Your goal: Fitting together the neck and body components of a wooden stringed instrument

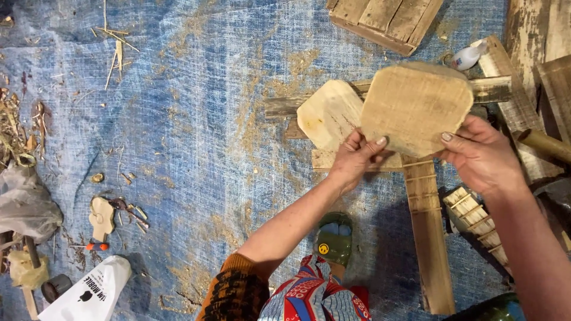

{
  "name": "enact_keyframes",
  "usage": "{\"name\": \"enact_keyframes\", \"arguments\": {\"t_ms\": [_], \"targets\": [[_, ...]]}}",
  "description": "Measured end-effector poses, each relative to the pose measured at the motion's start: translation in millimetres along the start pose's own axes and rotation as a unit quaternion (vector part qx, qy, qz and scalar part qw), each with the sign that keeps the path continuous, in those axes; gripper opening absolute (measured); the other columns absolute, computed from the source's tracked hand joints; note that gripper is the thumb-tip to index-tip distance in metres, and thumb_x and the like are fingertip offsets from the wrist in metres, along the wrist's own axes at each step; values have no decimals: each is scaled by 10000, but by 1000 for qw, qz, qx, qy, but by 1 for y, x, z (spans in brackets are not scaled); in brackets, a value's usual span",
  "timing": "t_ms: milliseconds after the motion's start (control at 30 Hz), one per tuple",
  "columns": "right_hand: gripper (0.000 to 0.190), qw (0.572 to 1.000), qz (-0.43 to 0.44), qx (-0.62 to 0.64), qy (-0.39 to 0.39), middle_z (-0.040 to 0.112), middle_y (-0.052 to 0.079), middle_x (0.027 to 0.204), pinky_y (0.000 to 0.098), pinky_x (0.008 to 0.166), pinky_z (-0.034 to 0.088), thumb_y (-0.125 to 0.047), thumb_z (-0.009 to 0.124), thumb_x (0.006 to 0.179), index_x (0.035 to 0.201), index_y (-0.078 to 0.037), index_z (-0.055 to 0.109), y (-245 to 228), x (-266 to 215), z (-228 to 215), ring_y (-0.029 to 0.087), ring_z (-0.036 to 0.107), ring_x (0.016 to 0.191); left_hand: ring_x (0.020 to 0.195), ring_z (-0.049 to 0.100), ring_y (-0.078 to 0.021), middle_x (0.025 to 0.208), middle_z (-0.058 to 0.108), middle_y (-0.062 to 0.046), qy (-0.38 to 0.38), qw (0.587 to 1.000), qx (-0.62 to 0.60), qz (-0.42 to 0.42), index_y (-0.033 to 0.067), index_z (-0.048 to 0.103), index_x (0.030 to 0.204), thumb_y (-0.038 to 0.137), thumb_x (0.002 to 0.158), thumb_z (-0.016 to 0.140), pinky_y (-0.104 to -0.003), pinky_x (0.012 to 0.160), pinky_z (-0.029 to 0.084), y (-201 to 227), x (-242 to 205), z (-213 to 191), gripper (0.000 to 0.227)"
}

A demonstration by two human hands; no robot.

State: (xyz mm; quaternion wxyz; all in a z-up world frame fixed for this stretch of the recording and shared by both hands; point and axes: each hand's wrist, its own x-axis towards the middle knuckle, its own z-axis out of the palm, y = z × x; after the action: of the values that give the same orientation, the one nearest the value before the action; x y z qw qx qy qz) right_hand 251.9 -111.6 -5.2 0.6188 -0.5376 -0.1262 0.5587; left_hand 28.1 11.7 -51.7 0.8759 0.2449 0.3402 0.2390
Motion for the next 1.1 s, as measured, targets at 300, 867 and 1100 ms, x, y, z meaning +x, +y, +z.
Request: {"name": "enact_keyframes", "arguments": {"t_ms": [300,867,1100], "targets": [[341,998,-48,-14,36,699,78,1203,305,896,581,56,593,994,1317,-51,625,14,-30,-15,179,681,1010,692,564,-116,902,571,-44,175,980,96,17,49,595,1202,236,941,694,-265,556,553,28,-13,7,336],[372,777,-388,-483,108,502,332,1494,474,1121,481,310,597,945,1300,202,580,-13,-82,43,417,532,1314,873,743,-273,1053,731,-166,-32,996,82,-28,28,594,1336,85,862,759,-390,779,659,64,-25,19,505],[164,922,-214,-298,126,611,183,1223,336,1006,538,89,505,1202,1365,109,515,-16,-90,42,213,592,1056,676,682,-130,963,751,-98,-11,979,196,-47,54,638,1339,131,908,737,-241,555,544,75,-31,11,450]]}}
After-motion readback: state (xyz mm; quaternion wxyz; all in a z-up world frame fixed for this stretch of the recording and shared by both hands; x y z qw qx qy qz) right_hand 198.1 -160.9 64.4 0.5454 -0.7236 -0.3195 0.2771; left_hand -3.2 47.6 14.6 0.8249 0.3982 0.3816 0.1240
